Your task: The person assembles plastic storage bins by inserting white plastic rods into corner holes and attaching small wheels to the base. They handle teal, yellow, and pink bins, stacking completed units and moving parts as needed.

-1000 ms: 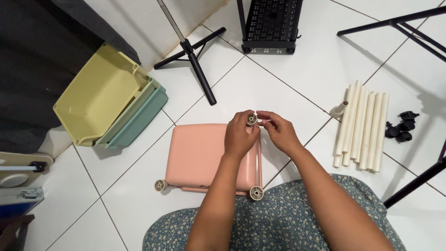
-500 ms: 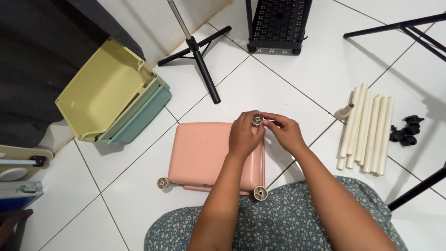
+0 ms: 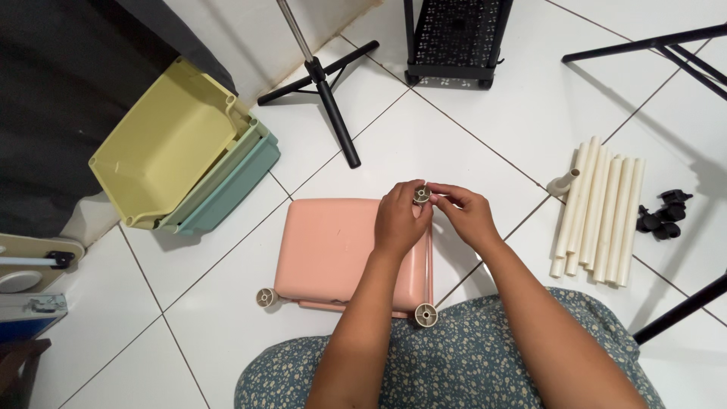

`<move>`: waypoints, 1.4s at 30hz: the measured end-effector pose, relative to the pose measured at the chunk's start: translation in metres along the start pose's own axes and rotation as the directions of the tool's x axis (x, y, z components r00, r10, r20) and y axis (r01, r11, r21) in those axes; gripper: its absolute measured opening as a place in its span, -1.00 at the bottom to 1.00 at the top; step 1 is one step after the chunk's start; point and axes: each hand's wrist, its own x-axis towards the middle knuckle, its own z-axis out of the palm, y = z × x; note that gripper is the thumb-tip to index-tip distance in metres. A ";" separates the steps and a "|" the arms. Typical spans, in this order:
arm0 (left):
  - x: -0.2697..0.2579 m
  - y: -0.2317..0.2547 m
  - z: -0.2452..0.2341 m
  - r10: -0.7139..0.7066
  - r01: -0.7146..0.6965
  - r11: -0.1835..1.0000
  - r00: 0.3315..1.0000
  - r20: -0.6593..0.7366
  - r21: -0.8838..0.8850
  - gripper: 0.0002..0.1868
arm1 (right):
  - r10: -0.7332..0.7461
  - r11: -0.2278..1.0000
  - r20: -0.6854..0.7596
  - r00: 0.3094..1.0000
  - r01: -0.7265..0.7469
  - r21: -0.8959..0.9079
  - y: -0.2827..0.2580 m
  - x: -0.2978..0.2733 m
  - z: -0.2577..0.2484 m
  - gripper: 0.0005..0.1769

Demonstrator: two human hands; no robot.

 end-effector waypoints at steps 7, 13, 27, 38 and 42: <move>-0.001 -0.003 0.001 0.038 -0.039 0.999 0.999 0.010 0.023 -0.61 | 0.033 0.997 -0.011 0.999 -0.032 0.076 0.004 0.002 -0.001 -0.73; 0.000 -0.005 0.003 0.034 -0.034 0.999 0.999 0.015 0.015 -0.61 | 0.101 0.982 -0.009 0.995 -0.099 0.163 0.012 0.009 -0.001 -0.75; -0.001 -0.006 0.007 0.036 -0.040 0.993 0.998 0.045 0.107 -0.63 | 0.151 0.976 0.007 0.989 -0.150 0.156 0.029 0.015 -0.007 -0.81; 0.001 -0.006 0.009 -0.004 -0.009 0.989 0.996 0.089 0.147 -0.62 | 0.254 0.963 0.007 0.967 -0.254 0.092 0.024 0.017 -0.009 -0.85; 0.001 -0.006 0.009 -0.008 -0.008 0.987 0.995 0.095 0.162 -0.62 | 0.284 0.952 0.015 0.959 -0.283 0.114 0.029 0.018 -0.008 -0.85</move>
